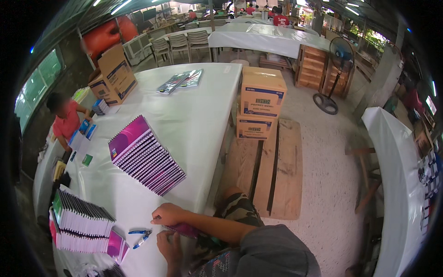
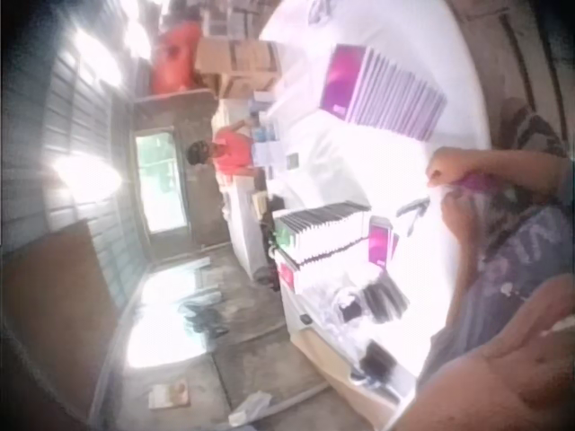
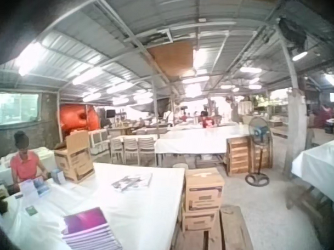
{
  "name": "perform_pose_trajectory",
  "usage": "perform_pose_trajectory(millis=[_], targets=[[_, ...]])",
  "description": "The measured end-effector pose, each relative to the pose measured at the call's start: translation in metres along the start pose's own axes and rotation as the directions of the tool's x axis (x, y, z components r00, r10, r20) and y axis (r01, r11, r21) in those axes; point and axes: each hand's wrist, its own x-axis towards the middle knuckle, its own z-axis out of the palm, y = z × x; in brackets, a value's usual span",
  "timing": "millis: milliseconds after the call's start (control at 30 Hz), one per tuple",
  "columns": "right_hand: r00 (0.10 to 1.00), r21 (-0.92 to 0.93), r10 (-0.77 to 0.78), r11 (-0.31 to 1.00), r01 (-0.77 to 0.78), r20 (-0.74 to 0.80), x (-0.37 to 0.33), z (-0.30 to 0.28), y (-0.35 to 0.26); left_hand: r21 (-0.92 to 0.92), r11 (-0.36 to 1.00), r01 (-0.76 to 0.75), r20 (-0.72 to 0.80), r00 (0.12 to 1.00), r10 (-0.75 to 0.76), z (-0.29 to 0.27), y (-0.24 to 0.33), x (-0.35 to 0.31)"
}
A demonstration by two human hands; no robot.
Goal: The person takes spiral notebooks from a pile, aligns them, and stacks them into a new pile, occasionally using a small pair of pliers to adjust the spiral binding.
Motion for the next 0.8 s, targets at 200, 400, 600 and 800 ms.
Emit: perform_pose_trajectory(millis=[200, 400, 600, 800], targets=[[1.000, -0.035, 0.008, 0.999, -0.007, 0.007, 0.001, -0.001, 0.002, -0.050, 0.995, 0.089, 0.088, 0.993, -0.085, -0.005, 0.006, 0.000], [0.979, -0.122, -0.121, 0.987, 0.101, -0.166, 0.006, 0.011, 0.005, -0.046, 0.999, 0.024, 0.121, 0.992, -0.018, -0.017, 0.014, 0.005], [0.879, -0.085, -0.227, 0.974, 0.211, -0.420, -0.011, 0.002, -0.003, -0.008, 0.998, -0.055, 0.096, 0.994, 0.056, -0.013, 0.013, 0.008], [0.856, 0.289, -0.034, 0.934, 0.211, -0.515, -0.043, -0.055, -0.066, -0.280, 0.958, -0.064, 0.007, 0.998, 0.069, -0.062, 0.034, 0.039]])
